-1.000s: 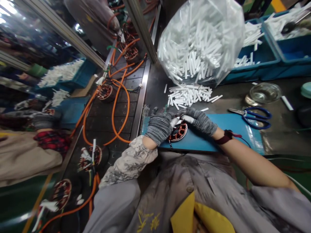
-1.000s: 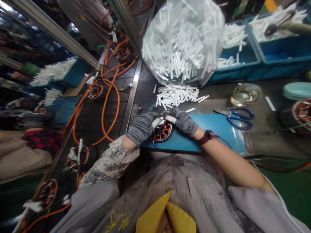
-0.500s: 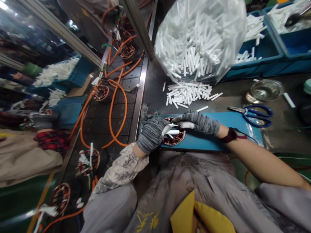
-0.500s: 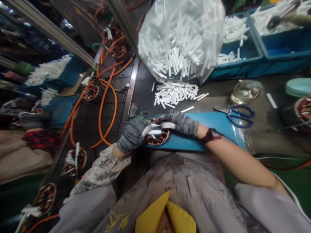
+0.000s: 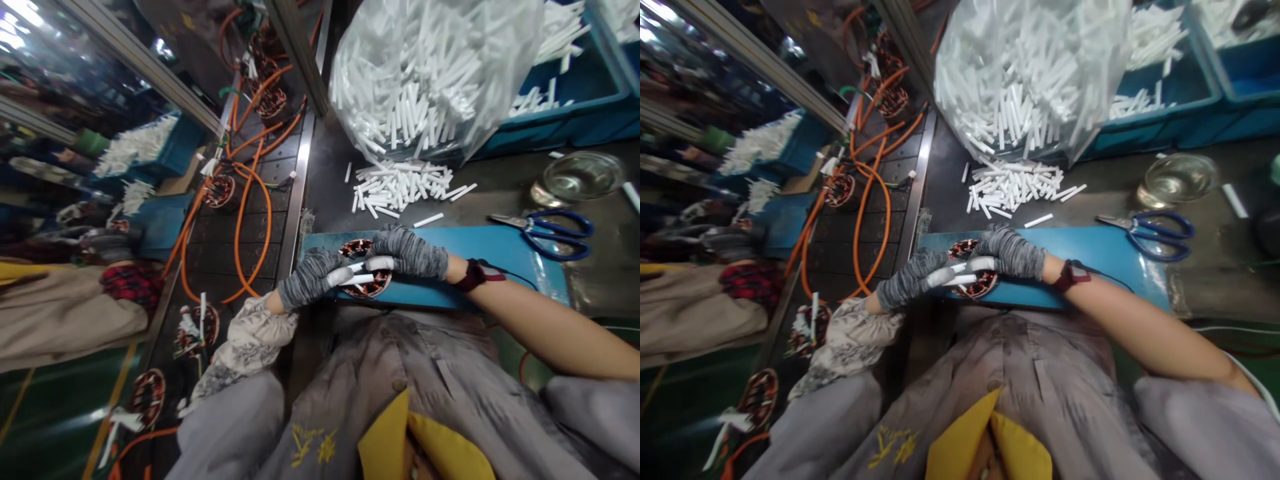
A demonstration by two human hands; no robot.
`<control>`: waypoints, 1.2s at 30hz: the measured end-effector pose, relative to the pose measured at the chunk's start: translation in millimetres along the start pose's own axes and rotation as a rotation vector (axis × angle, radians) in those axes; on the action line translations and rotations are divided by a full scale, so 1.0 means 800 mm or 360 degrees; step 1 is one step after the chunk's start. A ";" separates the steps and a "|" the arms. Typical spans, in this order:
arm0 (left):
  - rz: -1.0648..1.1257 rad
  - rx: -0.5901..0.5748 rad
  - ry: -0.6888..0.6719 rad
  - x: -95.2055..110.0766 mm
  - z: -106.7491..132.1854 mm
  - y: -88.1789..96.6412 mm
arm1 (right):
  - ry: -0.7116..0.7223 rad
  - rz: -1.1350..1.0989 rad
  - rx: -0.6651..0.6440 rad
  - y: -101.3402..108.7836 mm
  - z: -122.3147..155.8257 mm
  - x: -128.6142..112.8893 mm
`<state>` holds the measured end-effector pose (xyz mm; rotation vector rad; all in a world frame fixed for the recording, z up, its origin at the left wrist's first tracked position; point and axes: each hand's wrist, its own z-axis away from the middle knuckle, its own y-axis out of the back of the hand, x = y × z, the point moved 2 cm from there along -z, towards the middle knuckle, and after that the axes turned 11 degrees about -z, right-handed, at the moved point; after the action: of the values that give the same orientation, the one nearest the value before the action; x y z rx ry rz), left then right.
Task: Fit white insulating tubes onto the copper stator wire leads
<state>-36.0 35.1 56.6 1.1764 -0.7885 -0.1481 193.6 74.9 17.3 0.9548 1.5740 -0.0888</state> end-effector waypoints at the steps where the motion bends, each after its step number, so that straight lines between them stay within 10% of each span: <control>1: 0.0027 -0.0002 0.0024 0.000 0.000 0.000 | -0.0005 0.0010 0.0008 -0.001 0.000 0.000; 7: -0.0283 -0.0077 0.0154 0.020 -0.019 0.002 | -0.0099 0.0194 0.0087 -0.006 0.005 0.005; 13: -0.0792 -0.0156 0.0272 0.063 -0.057 0.003 | -0.0251 -0.0382 0.0418 0.009 0.038 0.010; 20: -0.0242 0.0007 0.0109 0.041 -0.061 0.001 | -0.0378 -0.0252 0.0801 0.005 0.095 -0.011; 26: -0.0607 0.0759 0.0269 0.017 -0.044 0.009 | -0.0067 -0.0229 0.0502 -0.023 0.082 -0.032; 31: -0.0663 0.0626 -0.0274 0.028 -0.022 0.003 | -0.0251 -0.0555 0.0300 -0.029 0.069 -0.018; 36: -0.0647 0.0432 -0.0286 0.027 -0.015 -0.013 | -0.0432 -0.0778 0.0211 -0.013 0.061 -0.015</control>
<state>-9.8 29.8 56.2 1.5903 -0.7317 -0.5010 225.1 34.5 9.9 0.6086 1.5277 -0.6453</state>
